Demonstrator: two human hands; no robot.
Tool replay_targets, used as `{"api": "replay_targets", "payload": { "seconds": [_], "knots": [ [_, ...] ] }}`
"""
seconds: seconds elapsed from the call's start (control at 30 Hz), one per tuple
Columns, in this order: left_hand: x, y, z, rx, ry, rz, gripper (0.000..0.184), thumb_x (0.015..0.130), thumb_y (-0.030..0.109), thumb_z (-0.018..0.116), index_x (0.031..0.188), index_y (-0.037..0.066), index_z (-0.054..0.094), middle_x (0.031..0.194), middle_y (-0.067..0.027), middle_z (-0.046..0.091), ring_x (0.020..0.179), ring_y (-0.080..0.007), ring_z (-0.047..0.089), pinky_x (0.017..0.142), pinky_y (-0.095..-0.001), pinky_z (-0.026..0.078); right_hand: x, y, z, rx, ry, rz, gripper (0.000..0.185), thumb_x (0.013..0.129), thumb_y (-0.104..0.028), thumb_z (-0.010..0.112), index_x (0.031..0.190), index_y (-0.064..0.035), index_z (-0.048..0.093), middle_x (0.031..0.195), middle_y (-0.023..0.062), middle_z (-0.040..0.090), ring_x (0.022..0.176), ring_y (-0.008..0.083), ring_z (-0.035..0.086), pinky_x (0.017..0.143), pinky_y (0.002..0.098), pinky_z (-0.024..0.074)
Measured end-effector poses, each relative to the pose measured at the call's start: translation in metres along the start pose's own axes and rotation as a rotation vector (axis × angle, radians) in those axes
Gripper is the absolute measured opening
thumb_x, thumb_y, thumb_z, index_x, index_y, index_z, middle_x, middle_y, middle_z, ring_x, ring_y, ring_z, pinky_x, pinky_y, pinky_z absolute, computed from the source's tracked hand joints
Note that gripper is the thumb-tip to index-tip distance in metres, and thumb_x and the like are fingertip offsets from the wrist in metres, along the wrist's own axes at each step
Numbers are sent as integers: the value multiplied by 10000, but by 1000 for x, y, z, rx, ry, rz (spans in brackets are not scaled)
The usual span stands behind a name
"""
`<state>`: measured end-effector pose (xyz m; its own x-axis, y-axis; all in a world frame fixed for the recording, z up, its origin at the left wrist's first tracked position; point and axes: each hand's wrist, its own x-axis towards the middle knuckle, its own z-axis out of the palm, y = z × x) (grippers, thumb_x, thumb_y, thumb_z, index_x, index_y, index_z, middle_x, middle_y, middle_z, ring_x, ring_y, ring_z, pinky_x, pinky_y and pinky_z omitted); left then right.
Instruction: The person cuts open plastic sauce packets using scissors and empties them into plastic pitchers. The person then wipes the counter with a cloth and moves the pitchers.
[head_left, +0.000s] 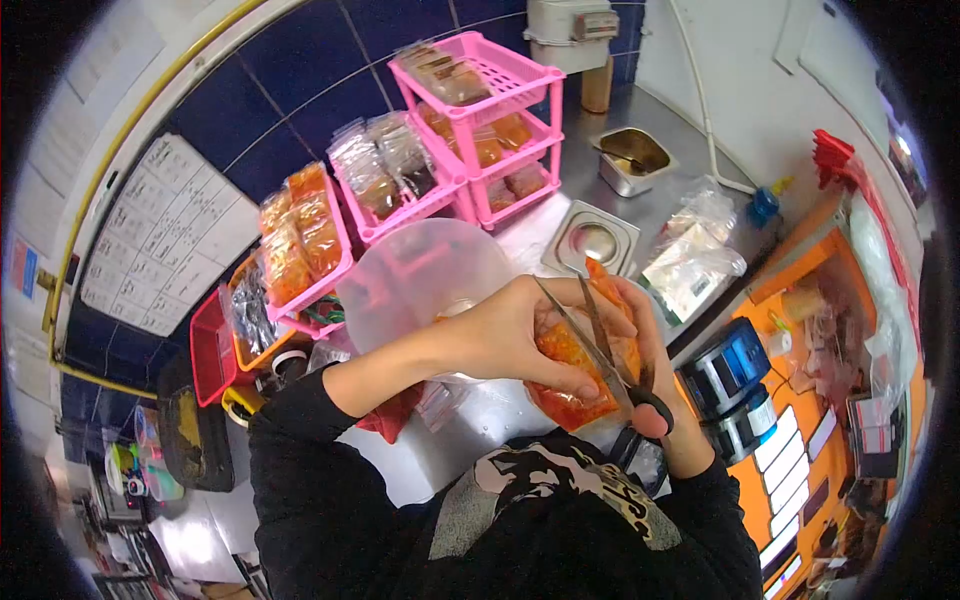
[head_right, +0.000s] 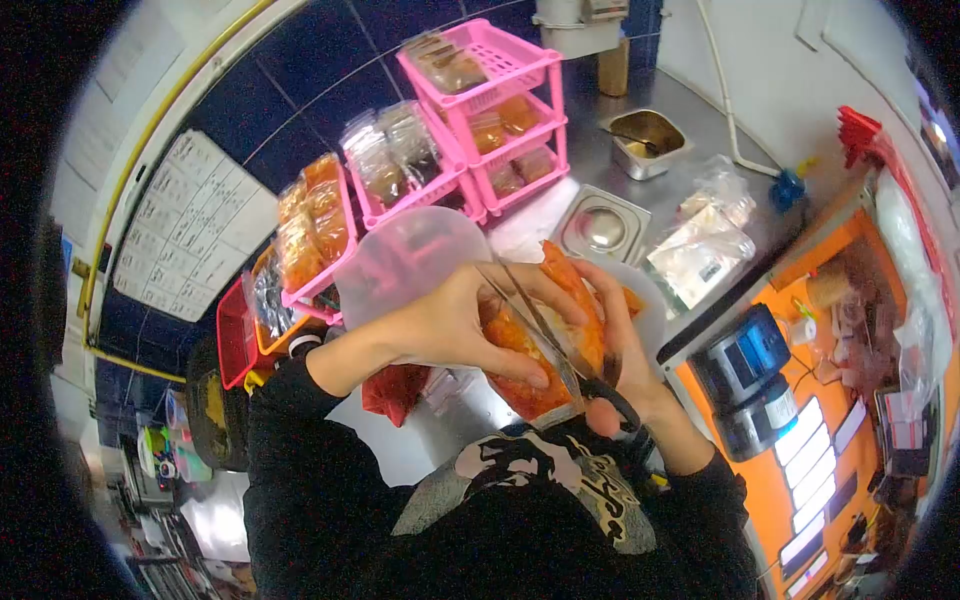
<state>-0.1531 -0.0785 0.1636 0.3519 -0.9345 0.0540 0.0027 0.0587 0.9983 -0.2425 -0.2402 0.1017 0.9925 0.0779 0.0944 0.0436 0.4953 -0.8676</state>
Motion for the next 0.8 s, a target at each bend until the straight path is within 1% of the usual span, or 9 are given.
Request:
{"api": "replay_targets", "payload": {
  "seconds": [0.07,0.17,0.23,0.27,0.33,0.43,0.57,0.77,0.8],
  "knots": [
    [9,-3,7,3,-31,-25,433,631,27,761,1029,9,591,1055,-62,588,953,-128,565,842,-261,445,-10,-1,-9,-32,67,10,1210,416,-373,883,1339,-32,178,1347,95,271,1251,206,297,1039,318,223],
    [22,-8,17,3,-68,-24,446,634,24,758,1044,8,583,1055,-60,589,955,-126,565,842,-259,443,-25,2,-23,-9,-6,-125,1170,456,-373,867,1337,-35,176,1345,96,276,1259,204,281,1039,309,212],
    [28,-9,23,0,-90,-3,448,636,22,756,1048,8,581,1048,-57,592,951,-125,566,840,-257,443,-31,-7,-19,-70,66,-84,1355,309,-559,838,1366,-64,150,1347,90,293,1246,221,331,1032,338,264],
    [30,-9,27,-7,-95,-23,450,636,20,755,1050,7,579,1048,-60,592,952,-124,566,841,-257,442,-35,-14,-14,-66,77,-89,1355,309,-559,838,1366,-64,150,1347,90,293,1246,221,331,1032,338,264],
    [36,-5,32,-14,-111,-46,452,636,18,754,1053,6,578,1049,-62,592,953,-124,565,842,-257,441,-43,-27,-5,-63,251,44,1417,265,-588,822,1382,-78,114,1359,96,277,1250,226,329,1025,343,276],
    [44,2,35,-41,-146,-91,480,632,8,754,1073,3,564,1050,-71,591,957,-127,565,844,-255,439,-50,-21,-20,12,191,-28,1429,260,-585,821,1389,-91,99,1366,95,269,1247,219,333,1015,338,292],
    [52,-9,33,-29,-159,-5,524,622,6,758,1100,-2,545,1054,-80,587,959,-131,565,842,-251,439,-53,-29,-20,-84,261,-23,1417,268,-577,824,1389,-90,107,1374,95,257,1242,210,339,1004,328,306],
    [52,-12,34,0,-175,-52,532,625,5,757,1109,5,537,1069,-77,579,979,-137,559,868,-268,438,-54,-25,-23,-10,246,-70,1381,307,-565,833,1381,-65,123,1361,97,279,1237,207,344,1004,309,291],
    [52,-14,34,57,-179,-45,527,628,5,754,1108,9,537,1069,-74,579,984,-138,558,874,-271,437,-55,-21,-31,-19,184,-109,1336,348,-516,850,1370,-51,127,1362,97,263,1256,207,300,1022,317,250]
  ]
}}
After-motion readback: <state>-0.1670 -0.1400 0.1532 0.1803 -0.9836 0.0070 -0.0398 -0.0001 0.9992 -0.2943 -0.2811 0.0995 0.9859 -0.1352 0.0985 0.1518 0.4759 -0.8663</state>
